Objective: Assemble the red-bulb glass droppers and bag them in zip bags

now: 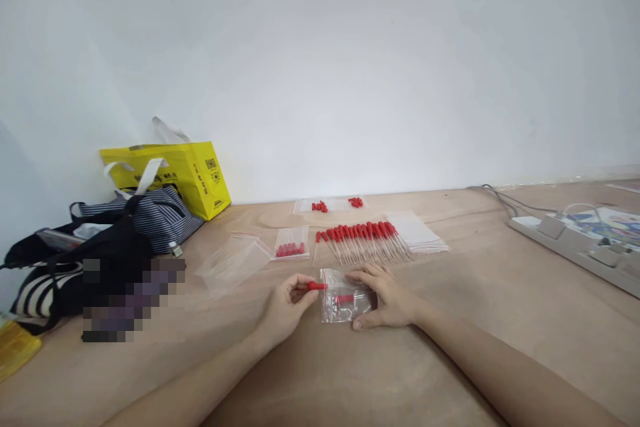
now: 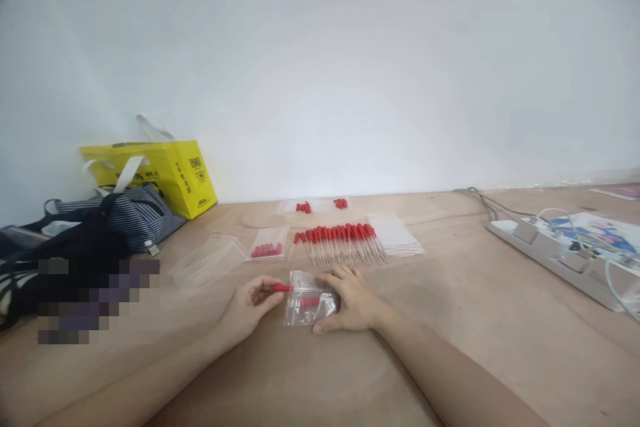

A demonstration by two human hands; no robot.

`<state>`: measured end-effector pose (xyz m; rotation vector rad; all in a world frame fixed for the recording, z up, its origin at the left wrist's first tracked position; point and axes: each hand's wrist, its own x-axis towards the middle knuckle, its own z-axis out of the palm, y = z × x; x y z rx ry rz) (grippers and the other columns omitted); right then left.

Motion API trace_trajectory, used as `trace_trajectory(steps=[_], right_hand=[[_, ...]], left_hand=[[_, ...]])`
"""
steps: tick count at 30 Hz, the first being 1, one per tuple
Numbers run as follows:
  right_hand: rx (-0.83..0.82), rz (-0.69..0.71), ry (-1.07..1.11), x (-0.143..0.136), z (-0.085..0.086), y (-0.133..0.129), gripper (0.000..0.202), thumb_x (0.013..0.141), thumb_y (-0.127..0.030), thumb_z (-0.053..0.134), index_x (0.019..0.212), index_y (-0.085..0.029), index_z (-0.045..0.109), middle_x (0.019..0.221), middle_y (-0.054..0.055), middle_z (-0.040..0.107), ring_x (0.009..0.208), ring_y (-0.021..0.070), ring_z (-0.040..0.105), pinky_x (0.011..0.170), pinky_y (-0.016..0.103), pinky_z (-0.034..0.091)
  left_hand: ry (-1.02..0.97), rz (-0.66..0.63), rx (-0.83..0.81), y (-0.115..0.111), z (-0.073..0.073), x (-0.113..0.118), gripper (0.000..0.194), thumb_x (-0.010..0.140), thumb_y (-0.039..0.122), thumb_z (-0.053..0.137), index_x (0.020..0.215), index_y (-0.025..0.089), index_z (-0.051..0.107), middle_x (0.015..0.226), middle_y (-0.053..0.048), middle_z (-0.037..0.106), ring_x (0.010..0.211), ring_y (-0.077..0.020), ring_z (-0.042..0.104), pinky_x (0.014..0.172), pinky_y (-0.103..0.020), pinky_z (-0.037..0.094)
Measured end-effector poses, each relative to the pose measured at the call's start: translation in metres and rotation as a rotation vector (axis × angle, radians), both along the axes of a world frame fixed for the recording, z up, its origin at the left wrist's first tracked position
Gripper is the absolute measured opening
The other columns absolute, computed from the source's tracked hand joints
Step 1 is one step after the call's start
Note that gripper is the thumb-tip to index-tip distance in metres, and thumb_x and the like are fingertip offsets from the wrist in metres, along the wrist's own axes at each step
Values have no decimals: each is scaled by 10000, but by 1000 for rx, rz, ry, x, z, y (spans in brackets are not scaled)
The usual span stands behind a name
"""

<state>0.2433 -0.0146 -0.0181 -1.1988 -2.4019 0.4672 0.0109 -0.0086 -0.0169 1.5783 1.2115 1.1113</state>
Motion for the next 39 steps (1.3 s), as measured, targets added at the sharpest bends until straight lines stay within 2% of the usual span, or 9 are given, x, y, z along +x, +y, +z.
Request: trace_trajectory(steps=[5,11,15,19,22,28,33,36,39], right_hand=[[-10,5,15,-1,-3,2,838,519,-630,635,1209,-200,434,1177,86,462,1072,257,402,921,402,263],[-16,9,19,-1,0,1,834,526,-638,626,1214,-209,431,1175,84,466,1077,257,398,917,401,264],[-13,7,12,-1,-1,1,843,519,-643,627,1214,-206,433,1160,84,470,1063,257,407,912,399,268],[-15,1,10,-1,-2,1,831,519,-631,635,1209,-212,437,1146,82,476,1056,258,412,910,402,267],[-13,5,8,-1,-1,1,823,529,-623,634,1218,-224,425,1157,77,471,1067,260,402,913,404,262],[-6,14,9,-2,-1,1,795,542,-596,641,1211,-224,430,1153,76,472,1056,260,411,906,398,269],[-9,13,3,-1,-2,3,791,543,-597,640,1208,-225,431,1133,75,481,1048,263,416,898,402,277],[4,14,10,-1,-2,2,785,542,-599,639,1200,-219,440,1147,78,478,1053,260,412,903,403,272],[13,19,22,-1,-2,2,782,540,-596,643,1196,-218,447,1169,77,470,1062,254,408,909,399,268]], left_hand=[[381,-195,167,4,4,4,187,710,247,561,852,250,682,811,-25,678,790,-195,574,750,-300,424],[517,-225,209,16,2,15,77,659,174,589,633,181,661,694,-12,634,669,-143,552,621,-224,412],[562,-267,130,37,15,8,51,573,175,672,580,156,625,559,27,594,531,-110,535,516,-196,409],[613,-58,129,81,29,6,65,683,122,577,738,139,607,680,-2,605,658,-127,559,636,-236,441],[670,84,98,111,27,18,166,742,165,573,902,121,571,858,-54,601,811,-167,558,755,-321,443],[679,136,-19,140,19,48,283,840,284,487,1095,160,485,1094,-68,520,926,-186,543,763,-373,470],[523,108,-12,136,33,43,298,822,247,513,1100,146,472,1033,-67,547,861,-175,568,731,-351,479],[391,73,45,112,42,23,337,801,162,482,1134,163,422,822,-18,569,651,-117,595,630,-264,489],[240,62,114,76,42,-2,324,803,191,426,1124,211,389,799,23,520,623,-74,590,629,-217,493]])
